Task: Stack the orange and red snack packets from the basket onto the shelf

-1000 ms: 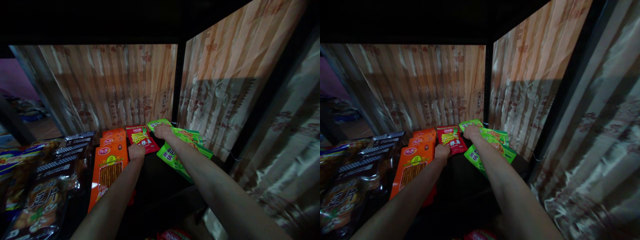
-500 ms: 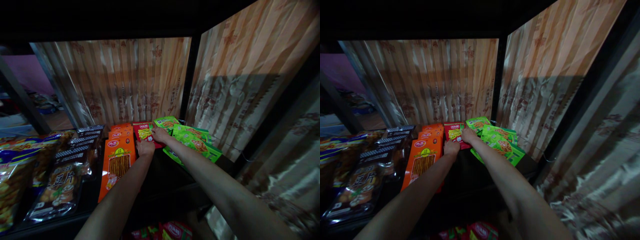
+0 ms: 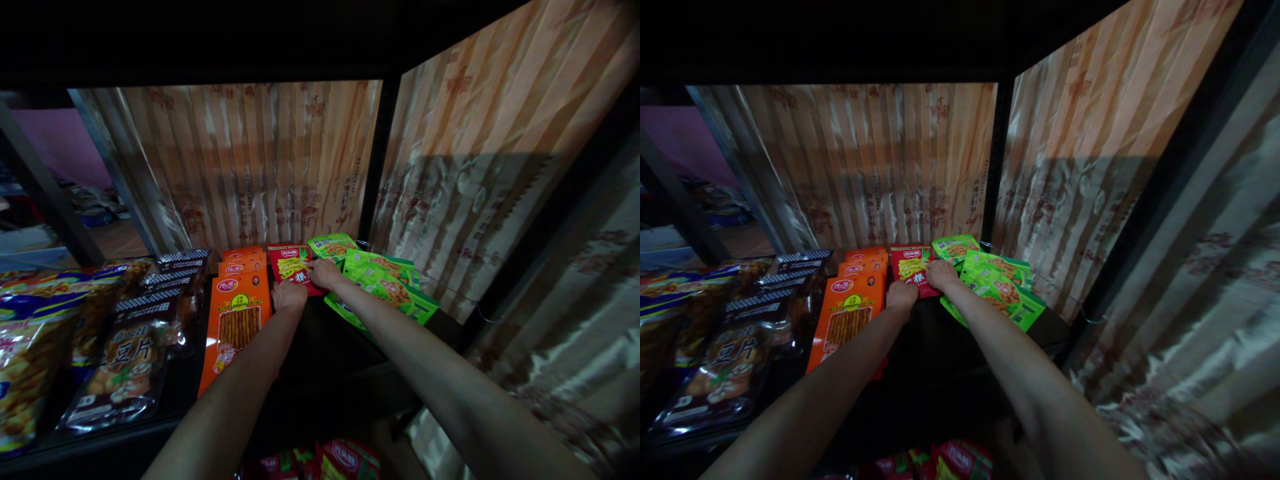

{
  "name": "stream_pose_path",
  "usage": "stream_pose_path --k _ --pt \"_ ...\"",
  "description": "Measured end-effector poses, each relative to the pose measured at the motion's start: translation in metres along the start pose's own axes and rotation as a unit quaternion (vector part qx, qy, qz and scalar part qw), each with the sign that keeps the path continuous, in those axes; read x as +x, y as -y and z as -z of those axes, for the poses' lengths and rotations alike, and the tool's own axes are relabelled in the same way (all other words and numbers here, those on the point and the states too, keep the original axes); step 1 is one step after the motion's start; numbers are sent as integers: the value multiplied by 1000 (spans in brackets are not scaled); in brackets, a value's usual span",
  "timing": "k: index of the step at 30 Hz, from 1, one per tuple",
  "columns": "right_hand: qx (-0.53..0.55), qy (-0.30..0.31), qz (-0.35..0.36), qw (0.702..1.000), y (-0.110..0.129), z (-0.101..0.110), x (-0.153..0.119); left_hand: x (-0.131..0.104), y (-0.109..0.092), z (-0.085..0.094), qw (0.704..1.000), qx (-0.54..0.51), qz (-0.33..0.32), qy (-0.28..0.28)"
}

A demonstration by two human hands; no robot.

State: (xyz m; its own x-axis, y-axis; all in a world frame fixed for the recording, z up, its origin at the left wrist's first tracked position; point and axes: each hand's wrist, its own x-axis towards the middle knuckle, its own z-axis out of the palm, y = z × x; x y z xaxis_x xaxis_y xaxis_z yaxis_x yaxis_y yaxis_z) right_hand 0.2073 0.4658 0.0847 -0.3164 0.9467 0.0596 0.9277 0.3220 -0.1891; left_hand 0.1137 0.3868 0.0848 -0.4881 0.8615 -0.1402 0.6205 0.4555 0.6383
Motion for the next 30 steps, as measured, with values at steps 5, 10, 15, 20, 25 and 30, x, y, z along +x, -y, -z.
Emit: stream_pose_path --k 5,10,15,20,25,30 --pt "1 -1 -6 1000 0 0 2 0 -1 1 1000 0 3 -2" --pt "7 -13 -1 1000 -2 -2 2 3 0 0 1000 6 -11 -2" --pt "6 -18 -7 1000 -5 -4 0 5 2 -2 1000 11 -11 -3" --pt "4 -32 -9 999 -3 -3 -6 0 2 -2 1000 14 -14 -10" --pt "3 -57 0 998 4 7 -23 -28 -2 11 999 16 -28 -26" --pt "121 -191 22 974 19 25 -69 -89 16 15 984 -19 -175 -42"
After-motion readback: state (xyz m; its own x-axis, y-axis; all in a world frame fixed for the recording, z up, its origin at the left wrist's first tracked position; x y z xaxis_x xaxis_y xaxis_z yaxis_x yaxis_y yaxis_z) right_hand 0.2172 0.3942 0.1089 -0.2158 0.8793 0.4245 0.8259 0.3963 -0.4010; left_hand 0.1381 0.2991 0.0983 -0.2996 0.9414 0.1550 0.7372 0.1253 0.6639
